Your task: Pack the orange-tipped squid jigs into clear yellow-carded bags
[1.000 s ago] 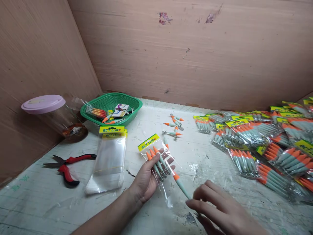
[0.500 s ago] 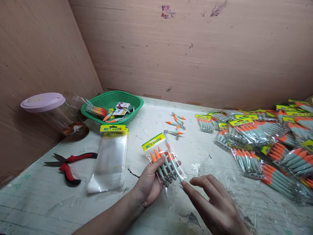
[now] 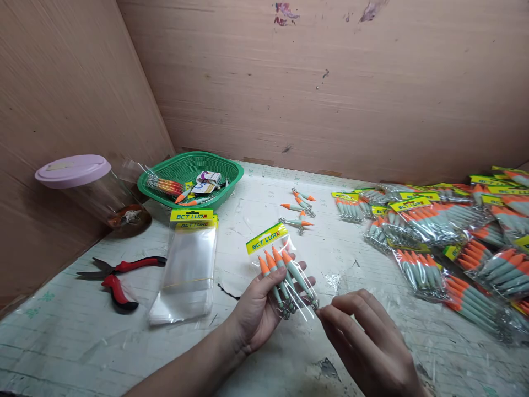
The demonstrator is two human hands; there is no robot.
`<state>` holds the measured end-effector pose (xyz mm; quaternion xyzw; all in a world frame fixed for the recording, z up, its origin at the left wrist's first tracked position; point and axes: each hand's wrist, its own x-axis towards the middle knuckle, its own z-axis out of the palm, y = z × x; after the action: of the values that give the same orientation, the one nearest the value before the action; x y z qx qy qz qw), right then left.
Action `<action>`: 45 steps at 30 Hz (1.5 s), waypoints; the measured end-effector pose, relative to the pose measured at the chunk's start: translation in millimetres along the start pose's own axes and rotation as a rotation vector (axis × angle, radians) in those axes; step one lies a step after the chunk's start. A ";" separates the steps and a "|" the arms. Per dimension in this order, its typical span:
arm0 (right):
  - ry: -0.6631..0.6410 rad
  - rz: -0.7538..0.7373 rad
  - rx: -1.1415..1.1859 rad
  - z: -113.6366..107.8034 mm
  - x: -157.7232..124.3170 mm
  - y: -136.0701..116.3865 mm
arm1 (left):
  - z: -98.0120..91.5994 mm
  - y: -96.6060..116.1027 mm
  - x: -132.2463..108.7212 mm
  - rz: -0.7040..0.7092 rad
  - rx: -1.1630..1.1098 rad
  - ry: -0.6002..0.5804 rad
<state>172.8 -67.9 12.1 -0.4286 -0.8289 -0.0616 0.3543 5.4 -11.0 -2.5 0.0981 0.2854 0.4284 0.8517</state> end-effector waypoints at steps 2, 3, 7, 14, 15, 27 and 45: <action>0.002 -0.007 0.015 -0.5 -0.5 -0.9 | 1.0 -0.6 -1.1 -0.015 -0.006 -0.017; -0.001 -0.009 0.020 -0.7 -0.6 -1.3 | 1.4 -0.8 -1.5 -0.022 -0.007 -0.025; 0.010 0.013 0.032 0.6 -1.5 -2.6 | 2.3 -1.4 -2.9 -0.042 -0.016 -0.045; -0.008 0.050 0.089 -3.9 1.8 -8.2 | 1.5 -3.1 -1.9 -0.047 -0.009 -0.003; -0.026 0.072 0.142 -6.8 6.8 -5.9 | 1.2 -1.4 0.0 -0.042 -0.015 0.031; -0.471 0.335 -0.090 77.8 87.1 91.9 | -1.9 39.8 11.1 0.259 -0.205 0.254; -0.340 0.224 -0.348 54.1 13.1 68.1 | 2.4 46.2 7.9 0.271 -0.183 0.276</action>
<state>190.2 5.3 -33.3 -0.5764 -0.8007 -0.0906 0.1355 -20.7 23.8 15.3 -0.0016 0.3435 0.5724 0.7445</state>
